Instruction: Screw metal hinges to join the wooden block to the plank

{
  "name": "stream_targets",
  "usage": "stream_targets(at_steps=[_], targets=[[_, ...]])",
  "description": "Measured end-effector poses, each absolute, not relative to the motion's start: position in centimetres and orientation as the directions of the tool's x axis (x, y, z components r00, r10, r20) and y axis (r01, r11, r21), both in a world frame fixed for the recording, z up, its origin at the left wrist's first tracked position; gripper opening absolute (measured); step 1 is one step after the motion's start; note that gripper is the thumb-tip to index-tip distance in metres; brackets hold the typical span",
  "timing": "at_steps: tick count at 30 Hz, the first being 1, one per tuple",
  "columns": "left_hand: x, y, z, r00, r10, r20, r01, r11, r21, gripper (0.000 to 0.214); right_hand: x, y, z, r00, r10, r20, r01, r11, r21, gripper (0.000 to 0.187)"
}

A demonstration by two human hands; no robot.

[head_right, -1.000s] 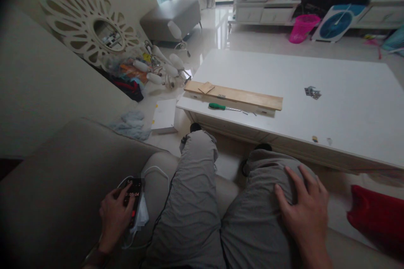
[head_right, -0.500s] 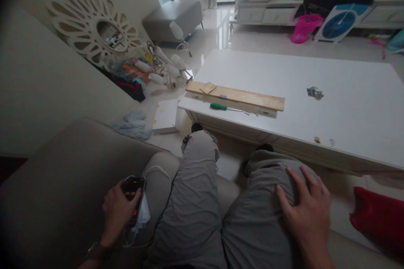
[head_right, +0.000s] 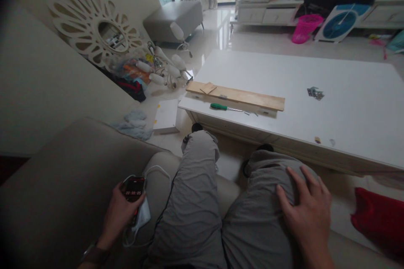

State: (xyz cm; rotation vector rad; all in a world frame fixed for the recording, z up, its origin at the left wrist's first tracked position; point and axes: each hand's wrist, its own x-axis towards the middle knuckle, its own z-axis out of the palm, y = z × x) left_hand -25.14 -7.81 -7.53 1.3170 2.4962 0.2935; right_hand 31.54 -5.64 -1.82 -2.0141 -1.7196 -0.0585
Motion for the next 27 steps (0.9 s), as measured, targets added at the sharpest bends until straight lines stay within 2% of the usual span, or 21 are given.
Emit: stream_targets(at_steps=[6,14,24,27], targets=[[-25.9,-7.5,-8.2,-0.553,0.806,-0.211,0.746,0.591,0.305,0.103,31.7,-5.6,-2.1,0.207,0.918,0.337,0.939,-0.090,-0.331,0.058],[-25.7,-7.0,-7.9,-0.579,0.786,-0.214,0.739,0.618,0.268,0.093,31.9,-5.4,-2.7,0.213,0.911,0.353,0.941,-0.094,-0.324,0.055],[-25.1,-7.2,-8.3,-0.562,0.811,-0.160,0.760,0.583,0.287,0.092,33.1,-5.4,-4.0,0.250,0.897,0.365,0.925,-0.110,-0.364,0.055],[-25.3,-7.6,-8.6,-0.531,0.832,-0.159,0.765,0.552,0.333,0.095,33.5,-5.6,-4.1,0.260,0.892,0.369,0.924,-0.119,-0.364,0.057]])
